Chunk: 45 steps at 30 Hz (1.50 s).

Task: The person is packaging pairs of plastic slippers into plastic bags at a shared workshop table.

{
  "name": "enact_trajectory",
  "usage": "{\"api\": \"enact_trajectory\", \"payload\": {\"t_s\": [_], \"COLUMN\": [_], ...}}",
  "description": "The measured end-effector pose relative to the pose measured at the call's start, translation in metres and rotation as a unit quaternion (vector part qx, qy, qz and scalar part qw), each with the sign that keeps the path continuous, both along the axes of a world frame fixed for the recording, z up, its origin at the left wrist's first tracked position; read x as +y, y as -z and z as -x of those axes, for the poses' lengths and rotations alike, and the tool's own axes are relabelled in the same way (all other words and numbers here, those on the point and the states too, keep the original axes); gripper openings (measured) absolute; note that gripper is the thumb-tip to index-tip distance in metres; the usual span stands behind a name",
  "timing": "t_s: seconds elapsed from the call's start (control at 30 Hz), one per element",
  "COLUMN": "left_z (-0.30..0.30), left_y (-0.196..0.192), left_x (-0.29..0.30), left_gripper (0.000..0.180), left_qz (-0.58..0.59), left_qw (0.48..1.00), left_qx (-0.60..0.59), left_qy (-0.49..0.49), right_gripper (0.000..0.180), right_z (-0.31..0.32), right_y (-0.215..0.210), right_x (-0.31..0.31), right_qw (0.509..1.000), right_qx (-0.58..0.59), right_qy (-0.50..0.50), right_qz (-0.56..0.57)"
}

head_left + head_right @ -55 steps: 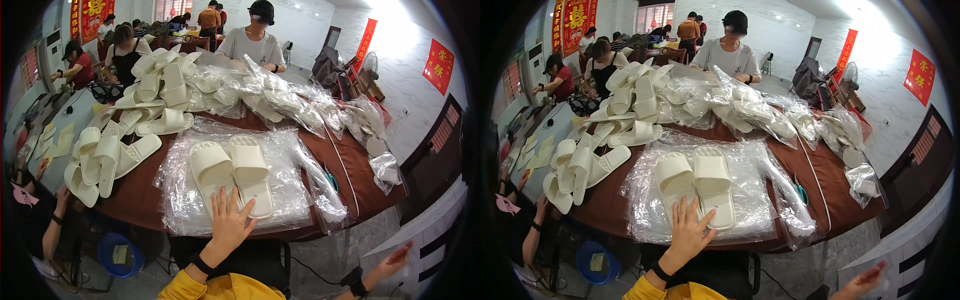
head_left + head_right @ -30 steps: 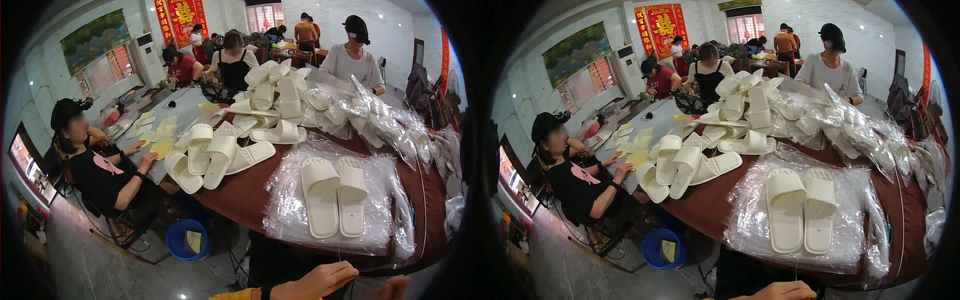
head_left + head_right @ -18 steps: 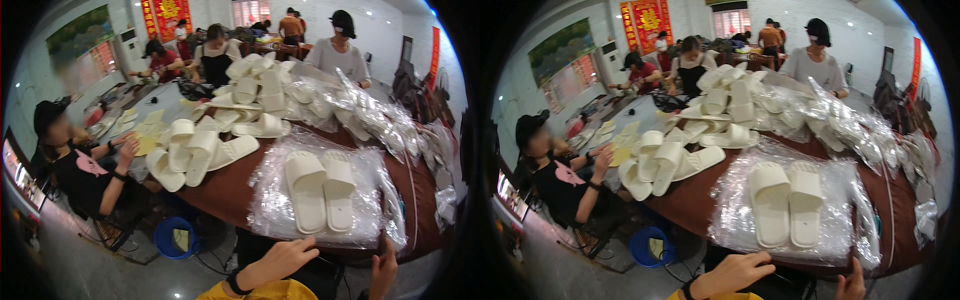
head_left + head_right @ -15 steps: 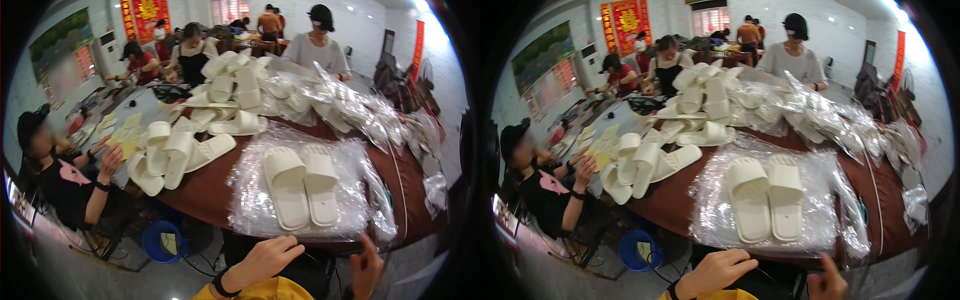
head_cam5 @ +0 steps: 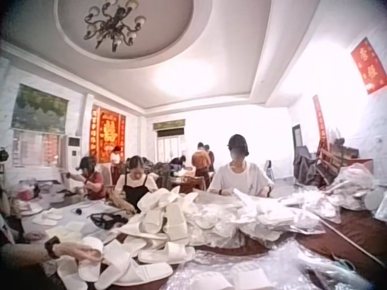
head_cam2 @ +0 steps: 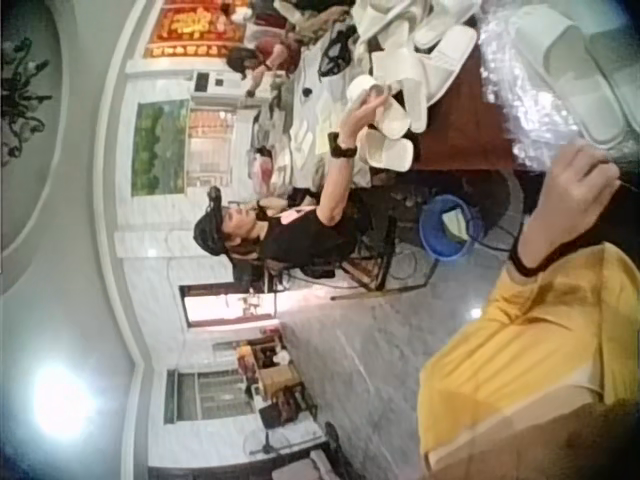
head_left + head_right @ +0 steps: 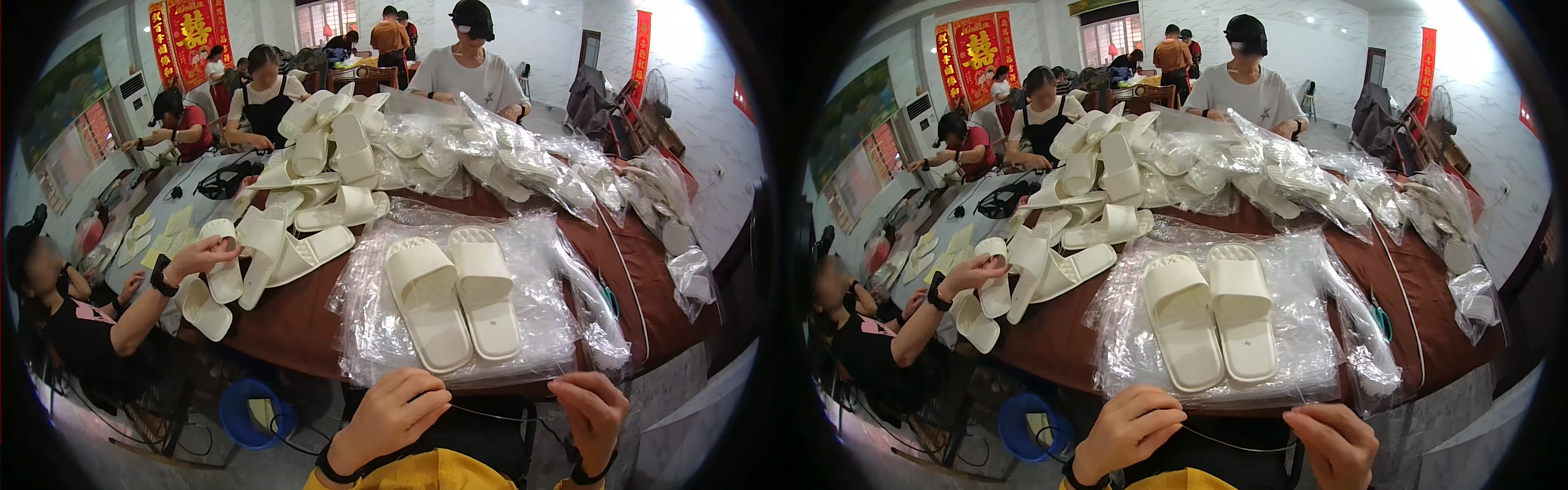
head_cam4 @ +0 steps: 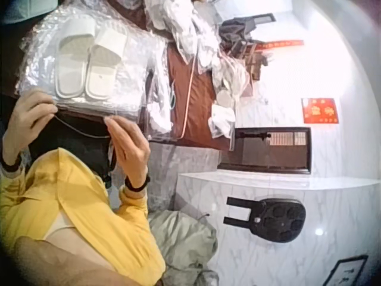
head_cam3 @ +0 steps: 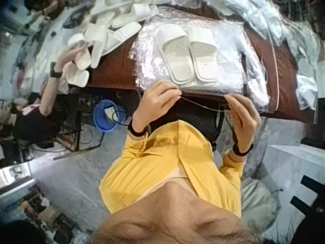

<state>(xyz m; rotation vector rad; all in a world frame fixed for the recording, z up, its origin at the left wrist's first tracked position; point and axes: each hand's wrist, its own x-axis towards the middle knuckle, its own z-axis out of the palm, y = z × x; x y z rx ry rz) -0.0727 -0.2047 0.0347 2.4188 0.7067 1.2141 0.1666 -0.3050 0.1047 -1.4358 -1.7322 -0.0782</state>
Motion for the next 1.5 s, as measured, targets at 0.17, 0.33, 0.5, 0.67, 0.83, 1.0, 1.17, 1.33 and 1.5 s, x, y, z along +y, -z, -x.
{"api": "enact_trajectory", "payload": {"t_s": [0.17,0.33,0.5,0.67,0.83,1.0,1.17,1.33,1.5], "left_z": [-0.002,-0.007,-0.010,-0.011,-0.017,-0.033,-0.054,-0.077,-0.090], "left_y": [0.009,0.024,0.031,0.019,0.013,0.039,0.055,0.060,0.067], "left_x": [0.004,0.009,0.024,0.017,0.008,0.039,0.058,0.077,0.092], "left_gripper": [0.016,0.013,0.013,0.013,0.013,0.008,0.006,0.013,0.017], "left_qz": [0.036,0.059,0.025,-0.019,-0.039,-0.064,-0.041,-0.037,-0.038], "left_qw": [0.998,0.998,0.997,0.993,0.993,0.982,0.975,0.970,0.966], "left_qx": [-0.010,0.006,0.047,0.102,0.092,0.131,0.145,0.111,0.099], "left_qy": [0.045,-0.003,-0.047,-0.059,-0.070,-0.123,-0.165,-0.214,-0.235], "right_gripper": [0.027,0.027,0.023,0.025,0.026,0.033,0.045,0.047,0.036], "right_z": [-0.016,-0.023,-0.029,-0.029,-0.024,-0.037,-0.038,-0.057,-0.069], "right_y": [0.017,0.046,0.065,0.070,0.070,0.093,0.088,0.053,0.000], "right_x": [0.043,0.083,0.119,0.136,0.139,0.172,0.166,0.146,0.170], "right_qw": [0.991,0.983,0.973,0.970,0.968,0.957,0.956,0.939,0.929], "right_qx": [-0.051,-0.075,-0.155,-0.154,-0.165,-0.193,-0.233,-0.233,-0.257], "right_qy": [-0.100,-0.143,-0.154,-0.167,-0.170,-0.152,-0.156,-0.168,-0.125], "right_qz": [0.075,0.082,0.075,0.082,0.089,0.151,0.090,0.187,0.236]}}
